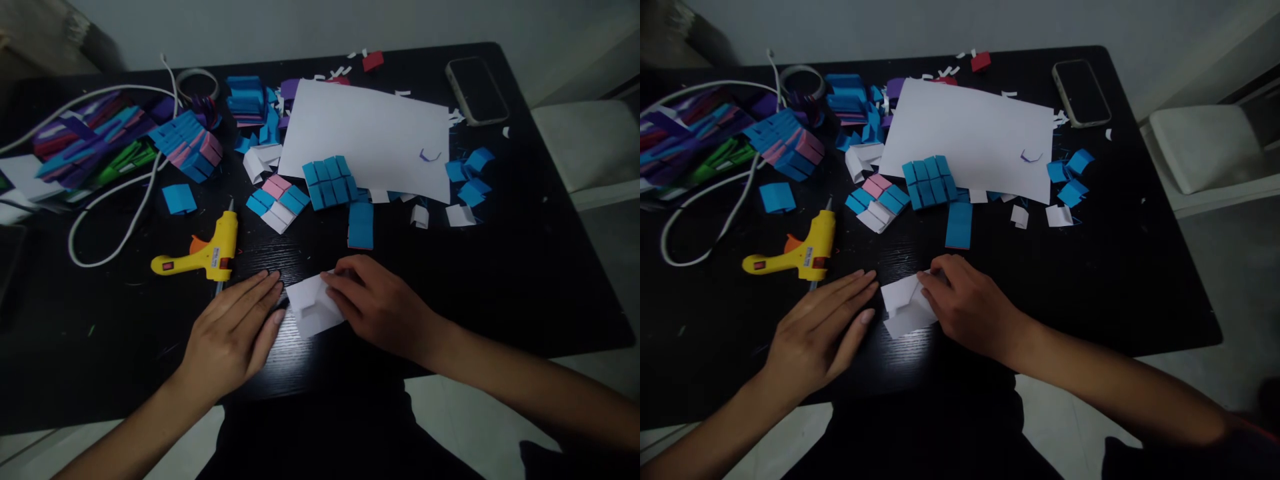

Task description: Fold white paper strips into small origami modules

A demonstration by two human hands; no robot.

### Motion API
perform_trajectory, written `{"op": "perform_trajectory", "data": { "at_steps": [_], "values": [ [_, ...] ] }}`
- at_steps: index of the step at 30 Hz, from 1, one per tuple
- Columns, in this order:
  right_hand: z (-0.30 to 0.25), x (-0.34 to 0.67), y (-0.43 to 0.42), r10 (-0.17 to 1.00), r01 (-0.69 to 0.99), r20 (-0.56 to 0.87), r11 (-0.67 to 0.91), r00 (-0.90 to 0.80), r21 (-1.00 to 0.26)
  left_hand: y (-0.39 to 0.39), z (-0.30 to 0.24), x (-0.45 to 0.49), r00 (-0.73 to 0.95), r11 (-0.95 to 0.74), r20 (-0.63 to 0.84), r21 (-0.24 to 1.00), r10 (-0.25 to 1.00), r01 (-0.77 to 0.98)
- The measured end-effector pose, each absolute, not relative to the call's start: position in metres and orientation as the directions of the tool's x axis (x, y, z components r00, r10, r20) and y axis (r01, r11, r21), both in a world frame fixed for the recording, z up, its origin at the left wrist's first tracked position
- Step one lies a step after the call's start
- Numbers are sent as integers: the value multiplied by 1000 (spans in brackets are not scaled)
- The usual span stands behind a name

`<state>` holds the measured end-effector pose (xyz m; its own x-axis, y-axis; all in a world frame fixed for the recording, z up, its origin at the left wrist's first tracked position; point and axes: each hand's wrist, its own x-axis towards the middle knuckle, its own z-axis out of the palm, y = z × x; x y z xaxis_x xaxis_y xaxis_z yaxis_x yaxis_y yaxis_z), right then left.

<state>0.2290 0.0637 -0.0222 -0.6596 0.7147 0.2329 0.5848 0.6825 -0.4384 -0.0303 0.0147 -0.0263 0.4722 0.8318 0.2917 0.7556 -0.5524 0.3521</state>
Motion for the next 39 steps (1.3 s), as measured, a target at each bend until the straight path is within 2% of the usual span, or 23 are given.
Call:
{"op": "perform_trajectory", "data": {
  "at_steps": [3,6,10,14,17,22,24,27,32,39],
  "values": [
    [-22,229,64,718,580,240,678,-653,-451,20,-20,-27,380,-468,276,449,883,761],
    [-24,229,65,730,576,257,666,-633,-473,31,-9,-19,342,-388,187,537,921,749],
    [-26,230,66,750,572,263,642,-607,-511,50,-2,-6,406,-376,57,511,912,773],
    [-27,230,69,745,560,293,652,-599,-511,63,-5,3,449,-377,1,545,893,749],
    [-27,230,72,719,549,322,684,-615,-480,67,-7,6,457,-362,-19,583,889,728],
    [-25,230,76,727,563,247,663,-640,-493,65,-9,6,470,-369,20,650,882,664],
    [-25,229,78,733,544,245,649,-635,-531,65,-11,5,471,-376,51,679,881,630],
    [-24,229,80,759,475,246,589,-603,-654,65,-15,1,412,-338,78,718,908,608],
    [-16,229,82,868,360,108,311,-485,-880,65,-19,-4,354,-202,7,831,935,518],
    [-14,228,84,851,253,17,175,-524,-952,65,-18,-5,290,-25,-104,913,951,408]
  ]
}}
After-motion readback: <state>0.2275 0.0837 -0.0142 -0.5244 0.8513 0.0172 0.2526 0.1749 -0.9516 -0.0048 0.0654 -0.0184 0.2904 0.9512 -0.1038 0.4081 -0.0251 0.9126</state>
